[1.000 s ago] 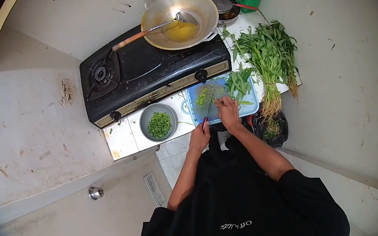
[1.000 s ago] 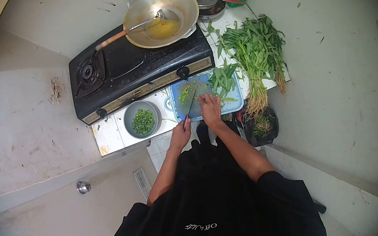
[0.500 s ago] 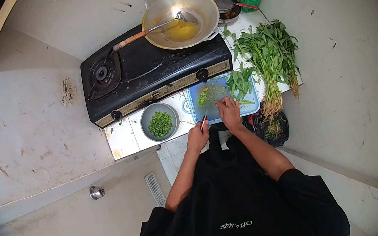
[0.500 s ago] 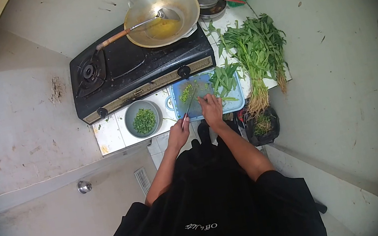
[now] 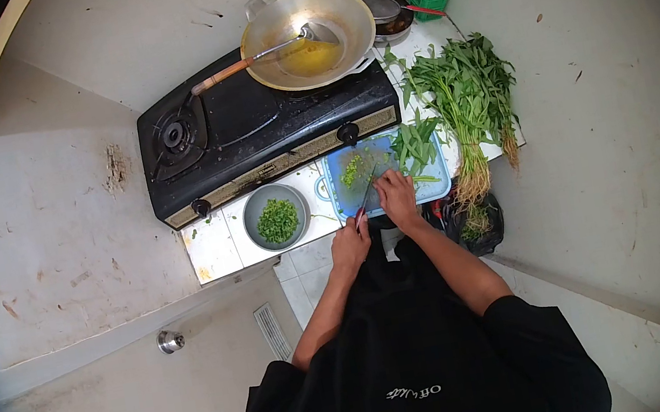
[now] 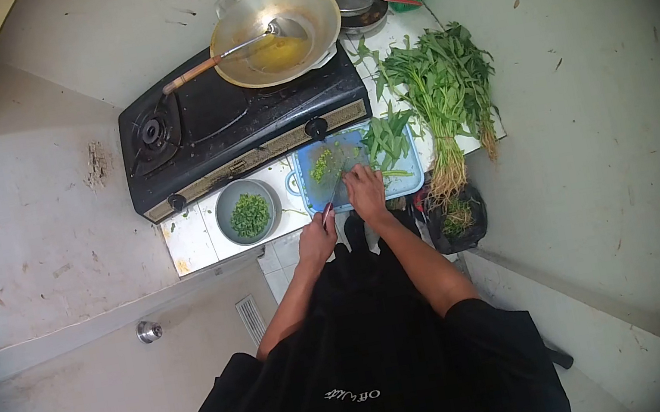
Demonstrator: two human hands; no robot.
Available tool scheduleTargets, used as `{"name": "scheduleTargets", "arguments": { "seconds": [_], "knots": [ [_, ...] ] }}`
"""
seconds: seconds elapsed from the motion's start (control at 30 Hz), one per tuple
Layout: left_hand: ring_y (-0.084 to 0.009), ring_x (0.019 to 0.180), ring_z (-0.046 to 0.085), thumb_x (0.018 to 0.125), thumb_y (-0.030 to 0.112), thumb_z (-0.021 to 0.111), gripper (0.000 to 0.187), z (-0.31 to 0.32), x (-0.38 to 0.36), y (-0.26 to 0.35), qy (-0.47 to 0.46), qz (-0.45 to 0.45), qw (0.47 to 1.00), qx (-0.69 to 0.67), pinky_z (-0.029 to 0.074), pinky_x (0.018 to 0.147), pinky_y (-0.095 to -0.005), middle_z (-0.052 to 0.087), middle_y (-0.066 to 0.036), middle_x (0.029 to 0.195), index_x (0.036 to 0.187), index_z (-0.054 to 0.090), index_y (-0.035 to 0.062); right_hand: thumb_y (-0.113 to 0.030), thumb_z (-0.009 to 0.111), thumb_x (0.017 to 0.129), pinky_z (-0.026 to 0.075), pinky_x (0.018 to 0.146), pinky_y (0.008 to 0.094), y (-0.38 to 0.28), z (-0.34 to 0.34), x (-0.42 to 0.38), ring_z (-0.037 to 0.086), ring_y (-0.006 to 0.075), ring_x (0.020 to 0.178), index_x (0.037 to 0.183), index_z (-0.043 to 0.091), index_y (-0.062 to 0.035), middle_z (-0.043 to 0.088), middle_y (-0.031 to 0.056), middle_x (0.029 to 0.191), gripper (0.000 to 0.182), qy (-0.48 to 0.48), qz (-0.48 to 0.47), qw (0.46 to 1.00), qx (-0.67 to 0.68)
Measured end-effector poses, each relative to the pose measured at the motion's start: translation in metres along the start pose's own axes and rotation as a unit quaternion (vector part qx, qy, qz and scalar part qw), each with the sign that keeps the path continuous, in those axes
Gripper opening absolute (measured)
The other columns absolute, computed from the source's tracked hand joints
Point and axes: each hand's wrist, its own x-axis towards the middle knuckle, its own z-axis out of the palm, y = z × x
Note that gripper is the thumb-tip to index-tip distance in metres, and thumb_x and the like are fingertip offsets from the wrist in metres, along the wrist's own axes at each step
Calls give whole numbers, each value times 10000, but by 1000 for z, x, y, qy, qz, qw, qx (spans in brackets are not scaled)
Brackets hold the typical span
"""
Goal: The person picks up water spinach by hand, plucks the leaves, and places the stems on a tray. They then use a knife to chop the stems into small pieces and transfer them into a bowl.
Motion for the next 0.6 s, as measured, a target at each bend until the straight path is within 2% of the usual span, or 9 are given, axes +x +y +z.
{"name": "scheduleTargets", "arguments": {
  "seconds": [0.27,0.43,0.6],
  "knots": [
    [-535,765,660,1026,390,518,430,8,15,2,-8,-7,1000,4,530,692,-602,656,-340,765,1021,623,-27,-143,674,879,406,799,420,1,3,0,558,253,924,948,707,-110,567,46,940,83,-27,-2,1000,-14],
    [-542,781,655,1035,394,497,447,15,31,5,-6,19,999,-25,525,709,-609,656,-346,779,1019,621,-35,-113,654,882,398,767,425,2,5,-2,562,276,918,961,715,-92,575,63,936,102,9,6,1000,27],
    [-540,768,655,1037,389,496,439,11,4,-7,-16,-4,1000,-7,523,706,-612,658,-343,780,1014,615,-33,-99,667,877,397,773,421,1,5,-3,568,275,909,993,733,-96,582,61,935,133,22,13,999,45]
  ]
}}
